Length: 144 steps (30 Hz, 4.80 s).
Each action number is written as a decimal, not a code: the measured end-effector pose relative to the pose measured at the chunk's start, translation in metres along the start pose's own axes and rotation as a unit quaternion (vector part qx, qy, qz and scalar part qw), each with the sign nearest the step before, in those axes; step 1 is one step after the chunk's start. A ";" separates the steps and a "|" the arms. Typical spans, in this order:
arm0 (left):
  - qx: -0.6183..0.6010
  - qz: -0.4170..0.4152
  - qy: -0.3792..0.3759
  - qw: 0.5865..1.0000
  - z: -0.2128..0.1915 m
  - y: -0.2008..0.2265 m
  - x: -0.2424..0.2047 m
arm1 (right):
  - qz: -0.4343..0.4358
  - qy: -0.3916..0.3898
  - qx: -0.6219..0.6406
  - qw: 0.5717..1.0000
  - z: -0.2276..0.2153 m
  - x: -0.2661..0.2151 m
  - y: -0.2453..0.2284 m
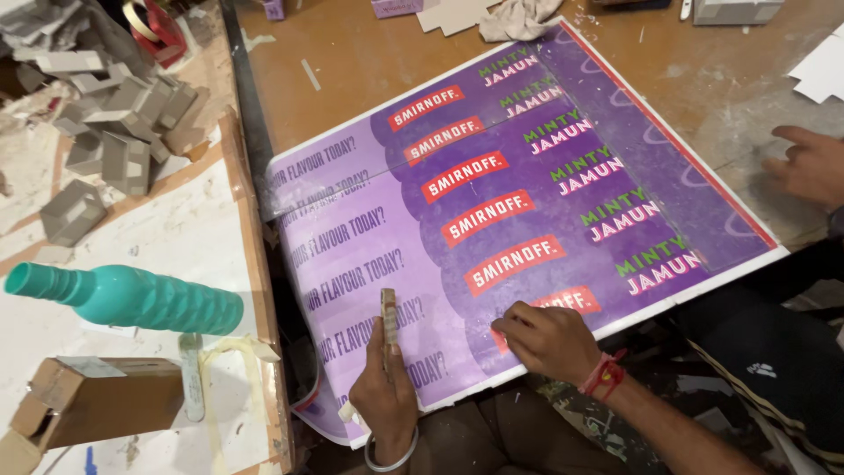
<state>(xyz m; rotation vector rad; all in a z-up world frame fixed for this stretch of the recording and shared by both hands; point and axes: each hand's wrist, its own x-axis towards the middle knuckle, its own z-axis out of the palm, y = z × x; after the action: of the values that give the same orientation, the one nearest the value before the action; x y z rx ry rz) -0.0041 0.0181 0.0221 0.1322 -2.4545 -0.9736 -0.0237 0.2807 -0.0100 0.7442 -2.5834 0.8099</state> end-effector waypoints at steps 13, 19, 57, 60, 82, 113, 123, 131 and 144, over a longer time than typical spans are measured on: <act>-0.011 0.016 0.051 0.999 -0.001 0.002 0.002 | 0.030 0.111 0.018 0.993 -0.006 0.007 -0.014; 0.014 -0.010 0.022 1.000 -0.002 0.009 0.001 | 0.057 0.061 0.015 0.996 -0.006 0.004 -0.010; 0.019 0.144 0.009 0.989 -0.005 0.007 0.003 | 0.060 0.079 -0.009 0.995 0.008 -0.008 0.000; 0.059 0.134 -0.004 0.989 -0.007 0.010 0.005 | 0.059 0.083 -0.042 0.994 0.005 -0.011 -0.002; -0.006 0.069 -0.005 0.998 -0.020 0.018 0.004 | 0.108 0.044 -0.065 0.991 0.013 -0.016 0.003; 0.024 0.076 0.016 0.997 -0.007 0.011 0.003 | 0.112 0.071 -0.036 0.991 0.006 -0.003 -0.004; 0.029 0.056 0.000 0.998 -0.003 0.009 0.003 | 0.105 0.072 -0.010 0.992 0.007 -0.004 -0.003; 0.053 0.095 0.019 0.994 0.001 0.009 0.004 | 0.069 0.092 0.034 0.993 -0.003 0.003 -0.009; 0.047 0.097 0.022 0.994 0.002 0.012 0.004 | 0.049 0.127 0.044 0.990 -0.005 0.001 -0.009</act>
<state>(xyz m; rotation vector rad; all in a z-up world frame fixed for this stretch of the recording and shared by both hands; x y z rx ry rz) -0.0076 0.0274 0.0308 -0.0530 -2.4195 -0.7642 -0.0186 0.2768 -0.0018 0.5047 -2.3827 0.9846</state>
